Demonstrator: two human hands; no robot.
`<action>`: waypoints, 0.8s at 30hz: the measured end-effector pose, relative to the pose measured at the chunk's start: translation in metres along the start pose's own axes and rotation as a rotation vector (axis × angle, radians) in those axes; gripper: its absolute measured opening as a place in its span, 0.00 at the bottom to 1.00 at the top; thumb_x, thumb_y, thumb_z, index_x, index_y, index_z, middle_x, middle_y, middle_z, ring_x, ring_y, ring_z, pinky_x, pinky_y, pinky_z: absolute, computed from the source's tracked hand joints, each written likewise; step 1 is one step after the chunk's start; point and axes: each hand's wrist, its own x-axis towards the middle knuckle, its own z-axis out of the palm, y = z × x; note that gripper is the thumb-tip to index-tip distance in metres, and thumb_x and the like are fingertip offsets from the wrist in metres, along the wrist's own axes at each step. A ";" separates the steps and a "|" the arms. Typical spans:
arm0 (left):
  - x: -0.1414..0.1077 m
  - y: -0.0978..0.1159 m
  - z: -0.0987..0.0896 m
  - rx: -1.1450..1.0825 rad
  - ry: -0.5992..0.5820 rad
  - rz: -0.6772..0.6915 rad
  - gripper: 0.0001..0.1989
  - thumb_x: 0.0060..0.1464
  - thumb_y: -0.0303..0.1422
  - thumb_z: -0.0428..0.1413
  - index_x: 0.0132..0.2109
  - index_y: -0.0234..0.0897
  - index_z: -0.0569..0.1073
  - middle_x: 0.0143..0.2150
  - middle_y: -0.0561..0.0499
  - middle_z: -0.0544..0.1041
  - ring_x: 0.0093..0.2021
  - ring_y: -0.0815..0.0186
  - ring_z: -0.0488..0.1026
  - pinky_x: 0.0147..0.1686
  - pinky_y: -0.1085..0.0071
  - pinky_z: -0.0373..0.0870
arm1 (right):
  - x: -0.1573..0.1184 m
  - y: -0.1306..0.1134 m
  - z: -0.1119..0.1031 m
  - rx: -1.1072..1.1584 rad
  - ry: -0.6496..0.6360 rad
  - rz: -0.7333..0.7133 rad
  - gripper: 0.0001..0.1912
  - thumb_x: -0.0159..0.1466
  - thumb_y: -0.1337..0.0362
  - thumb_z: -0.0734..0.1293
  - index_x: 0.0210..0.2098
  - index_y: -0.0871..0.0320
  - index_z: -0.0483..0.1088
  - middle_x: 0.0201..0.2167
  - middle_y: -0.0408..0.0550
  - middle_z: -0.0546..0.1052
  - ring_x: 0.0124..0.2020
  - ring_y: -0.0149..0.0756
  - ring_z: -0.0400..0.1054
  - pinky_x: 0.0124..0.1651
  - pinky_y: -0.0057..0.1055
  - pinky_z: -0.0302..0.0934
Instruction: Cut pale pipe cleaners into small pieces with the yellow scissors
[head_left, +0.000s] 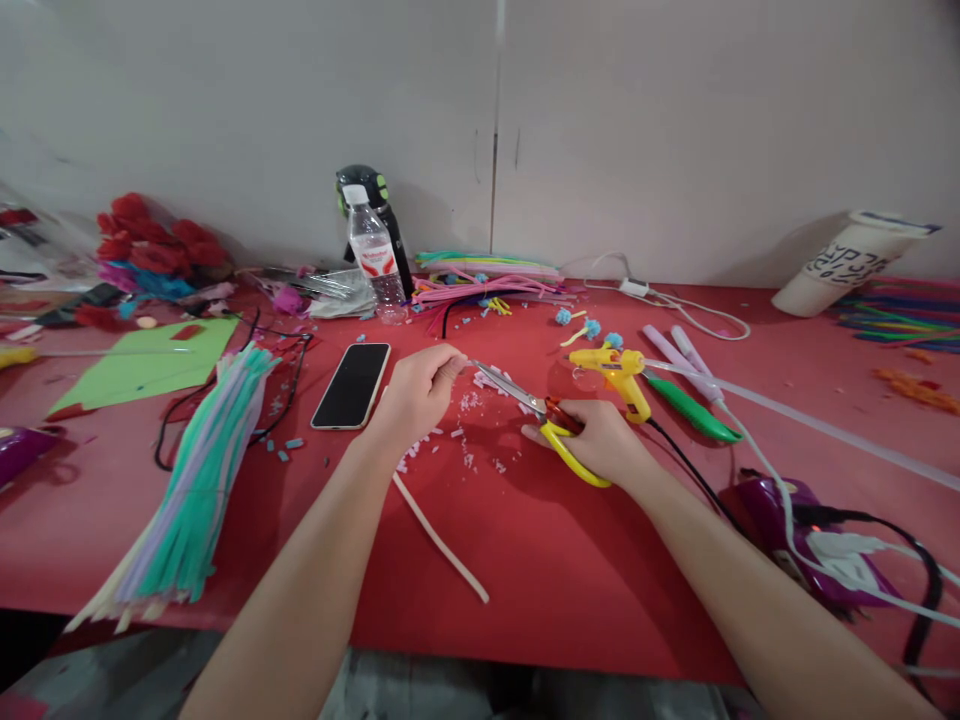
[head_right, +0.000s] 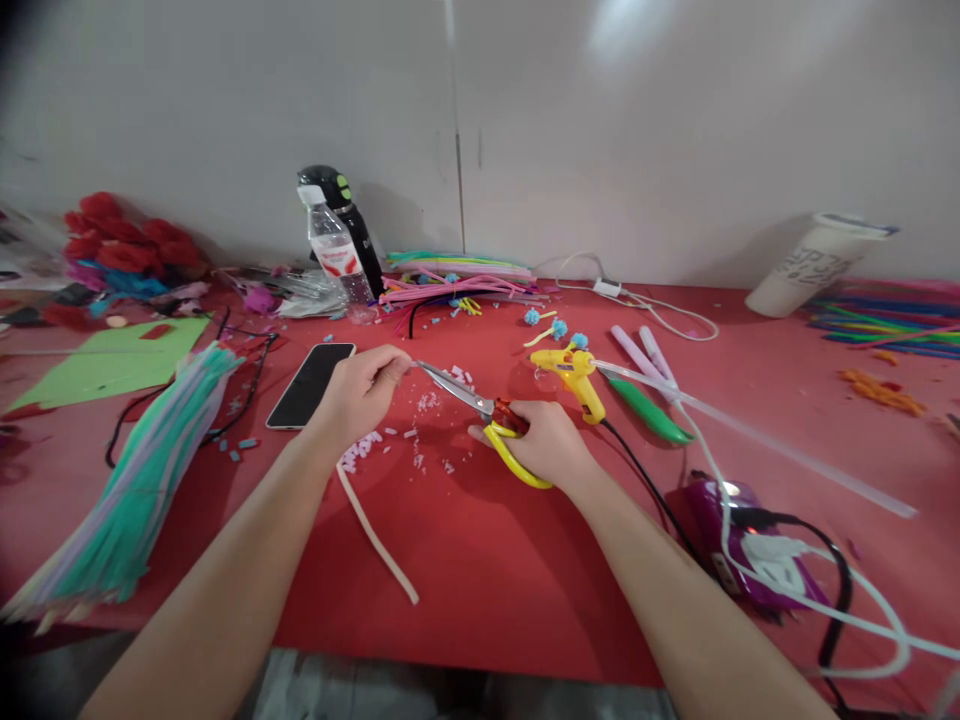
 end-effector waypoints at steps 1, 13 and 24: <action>0.000 0.000 0.000 0.000 -0.001 0.003 0.15 0.65 0.38 0.48 0.34 0.36 0.71 0.27 0.54 0.71 0.28 0.70 0.67 0.31 0.74 0.61 | 0.000 0.000 0.000 -0.001 -0.001 -0.003 0.31 0.52 0.41 0.70 0.19 0.57 0.51 0.18 0.37 0.51 0.22 0.26 0.45 0.23 0.26 0.42; 0.000 -0.001 0.001 -0.001 0.000 0.012 0.14 0.65 0.38 0.48 0.35 0.36 0.72 0.30 0.52 0.74 0.29 0.70 0.67 0.32 0.74 0.62 | 0.002 0.002 0.000 -0.007 0.012 -0.020 0.31 0.52 0.40 0.69 0.19 0.57 0.51 0.18 0.37 0.52 0.22 0.25 0.45 0.22 0.26 0.42; -0.001 0.008 -0.003 -0.051 0.001 -0.078 0.19 0.67 0.43 0.43 0.30 0.37 0.64 0.26 0.53 0.70 0.29 0.68 0.68 0.31 0.72 0.60 | -0.001 0.000 -0.001 -0.001 0.002 -0.028 0.30 0.52 0.40 0.69 0.19 0.57 0.52 0.18 0.37 0.52 0.22 0.26 0.45 0.22 0.26 0.42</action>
